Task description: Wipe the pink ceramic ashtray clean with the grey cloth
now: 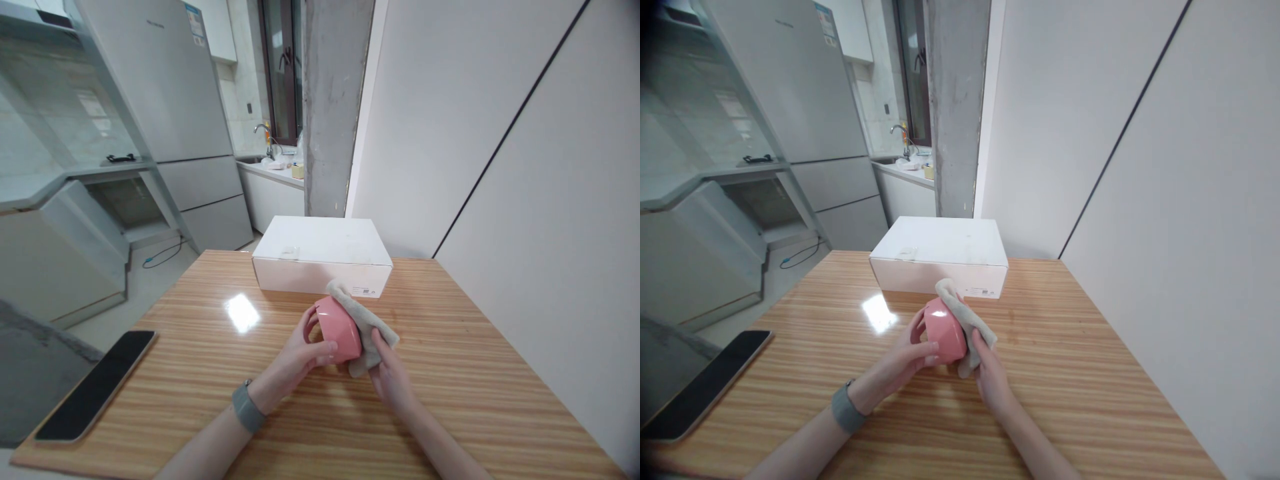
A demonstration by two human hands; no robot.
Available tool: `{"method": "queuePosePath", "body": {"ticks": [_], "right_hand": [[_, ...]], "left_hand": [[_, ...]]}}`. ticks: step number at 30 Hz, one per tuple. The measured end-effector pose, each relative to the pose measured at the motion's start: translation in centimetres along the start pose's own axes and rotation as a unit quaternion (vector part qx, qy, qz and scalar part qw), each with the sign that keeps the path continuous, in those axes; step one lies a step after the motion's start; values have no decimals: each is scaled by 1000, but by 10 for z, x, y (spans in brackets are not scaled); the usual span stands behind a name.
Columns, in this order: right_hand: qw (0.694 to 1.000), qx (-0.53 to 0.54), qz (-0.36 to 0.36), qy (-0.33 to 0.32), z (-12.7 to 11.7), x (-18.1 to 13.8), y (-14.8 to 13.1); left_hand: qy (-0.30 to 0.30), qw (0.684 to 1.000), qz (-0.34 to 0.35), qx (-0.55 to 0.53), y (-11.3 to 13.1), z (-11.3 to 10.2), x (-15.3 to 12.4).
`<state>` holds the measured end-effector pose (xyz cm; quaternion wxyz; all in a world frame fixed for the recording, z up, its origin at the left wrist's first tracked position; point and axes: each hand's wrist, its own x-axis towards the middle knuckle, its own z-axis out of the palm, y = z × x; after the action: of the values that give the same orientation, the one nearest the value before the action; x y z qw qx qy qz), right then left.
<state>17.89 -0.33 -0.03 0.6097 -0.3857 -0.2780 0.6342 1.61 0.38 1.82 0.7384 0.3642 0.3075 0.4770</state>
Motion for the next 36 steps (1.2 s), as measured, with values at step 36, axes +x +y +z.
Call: {"method": "queuePosePath", "body": {"ticks": [36], "right_hand": [[989,28,-62,128,-12,10,-10]], "left_hand": [[34,995,-52,-77,0,-13,6]]}}
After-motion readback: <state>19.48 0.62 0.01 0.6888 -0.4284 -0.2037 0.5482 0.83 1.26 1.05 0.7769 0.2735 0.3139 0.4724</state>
